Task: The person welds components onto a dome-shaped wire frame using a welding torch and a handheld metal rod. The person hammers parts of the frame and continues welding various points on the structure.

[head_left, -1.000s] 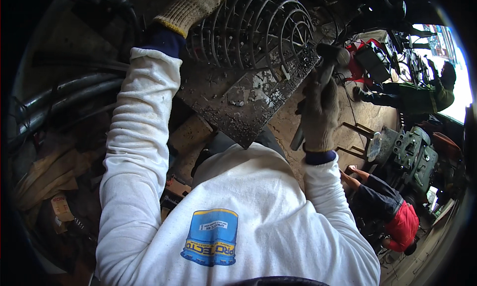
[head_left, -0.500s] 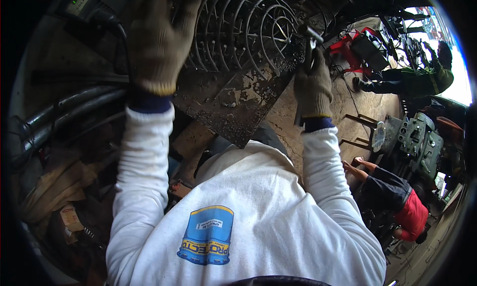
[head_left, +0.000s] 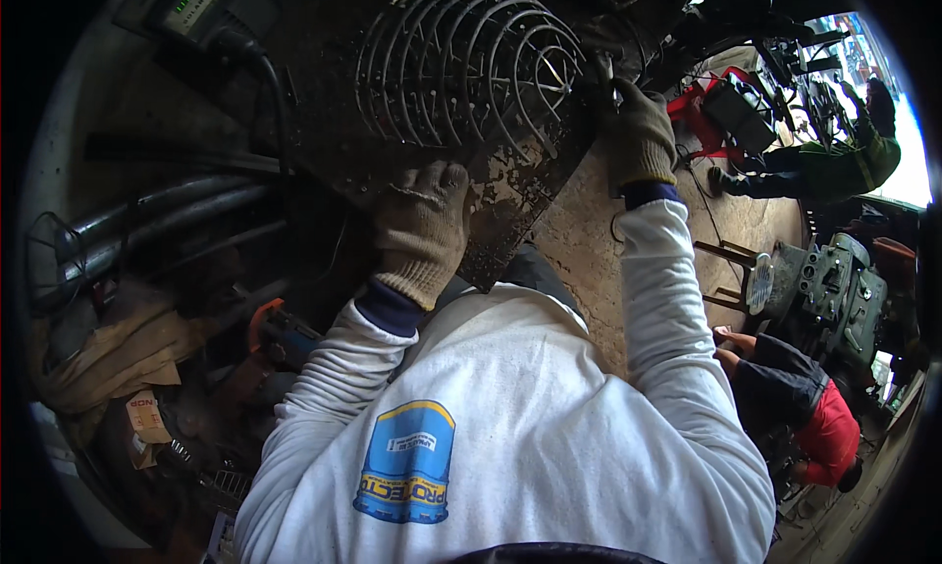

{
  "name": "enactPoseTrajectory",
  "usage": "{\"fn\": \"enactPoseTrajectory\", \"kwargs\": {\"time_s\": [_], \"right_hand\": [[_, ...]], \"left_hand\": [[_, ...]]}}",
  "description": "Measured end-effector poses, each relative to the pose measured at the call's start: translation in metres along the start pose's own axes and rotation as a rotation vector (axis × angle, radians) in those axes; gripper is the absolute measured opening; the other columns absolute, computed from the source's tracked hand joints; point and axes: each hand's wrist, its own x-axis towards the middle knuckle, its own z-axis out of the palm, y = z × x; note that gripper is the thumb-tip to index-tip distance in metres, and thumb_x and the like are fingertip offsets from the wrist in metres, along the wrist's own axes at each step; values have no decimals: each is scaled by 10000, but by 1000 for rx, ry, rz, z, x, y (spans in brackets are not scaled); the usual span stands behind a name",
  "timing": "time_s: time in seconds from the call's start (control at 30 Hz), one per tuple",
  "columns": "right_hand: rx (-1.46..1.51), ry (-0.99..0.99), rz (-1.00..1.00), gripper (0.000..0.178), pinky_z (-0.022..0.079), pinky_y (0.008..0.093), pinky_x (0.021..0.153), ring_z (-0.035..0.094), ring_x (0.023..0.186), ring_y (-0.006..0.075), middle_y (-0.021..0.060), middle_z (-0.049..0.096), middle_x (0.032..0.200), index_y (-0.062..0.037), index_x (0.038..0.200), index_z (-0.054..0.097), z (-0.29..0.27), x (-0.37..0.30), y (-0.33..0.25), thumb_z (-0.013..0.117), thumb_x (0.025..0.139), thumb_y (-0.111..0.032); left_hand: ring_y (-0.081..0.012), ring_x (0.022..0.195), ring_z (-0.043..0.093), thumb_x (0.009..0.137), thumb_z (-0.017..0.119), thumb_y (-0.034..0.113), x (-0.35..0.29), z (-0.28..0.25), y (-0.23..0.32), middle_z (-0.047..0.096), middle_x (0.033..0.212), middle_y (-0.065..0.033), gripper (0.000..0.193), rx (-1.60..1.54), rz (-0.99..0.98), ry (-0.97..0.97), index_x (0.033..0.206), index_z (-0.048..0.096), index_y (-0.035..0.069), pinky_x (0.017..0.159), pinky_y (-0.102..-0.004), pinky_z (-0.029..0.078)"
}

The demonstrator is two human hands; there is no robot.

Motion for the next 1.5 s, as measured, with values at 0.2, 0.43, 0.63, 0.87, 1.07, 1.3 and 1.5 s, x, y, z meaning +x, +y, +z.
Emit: {"fn": "enactPoseTrajectory", "kwargs": {"time_s": [0.2,0.43,0.63,0.87,1.07,1.3,1.5], "right_hand": [[180,337,-178,452,521,447,902,635,1061,360,193,633,1145,-169,1227,666,6,-37,22,687,873,-450],[397,269,-239,414,533,442,827,653,973,357,172,649,1070,-160,1199,653,-1,-89,7,764,815,-267],[446,158,-247,408,530,441,811,656,969,359,167,643,1077,-152,1208,650,-9,-98,5,755,825,-245],[552,156,-304,406,539,416,803,668,959,323,153,656,1055,-125,1223,655,-8,-100,24,745,843,-240],[584,69,-379,415,555,405,745,685,881,314,151,660,1061,-131,1239,644,-4,-96,22,738,854,-253],[532,-79,-617,516,553,435,756,671,899,353,169,646,1056,-164,1321,581,-2,-105,17,737,836,-243],[625,-99,-620,524,548,432,767,660,902,356,166,639,1068,-155,1312,592,-5,-102,29,750,820,-241]], "left_hand": [[-340,937,616,928,558,172,-17,6,-12,620,1075,-184,450,238,85,-169,1362,534,53,769,-453,544],[-377,976,591,967,452,196,-49,23,-17,566,1193,-287,566,788,221,-343,1483,388,-27,668,-518,539],[-362,933,585,960,467,212,-41,18,-16,577,1185,-265,596,653,320,-217,1487,365,-47,609,-514,528],[-287,782,667,877,575,158,-52,-48,-15,560,931,-133,232,760,216,-261,1085,606,61,452,-432,527],[-328,845,654,859,610,147,-92,-42,-47,583,989,-141,154,450,-38,-251,981,564,64,619,-406,567],[-357,853,655,871,556,82,-87,-73,-35,622,959,-134,119,328,43,-140,983,594,68,728,-441,551],[-334,889,659,801,612,84,-92,-126,-55,679,1025,-131,273,179,33,-330,1069,660,70,772,-432,540]]}}
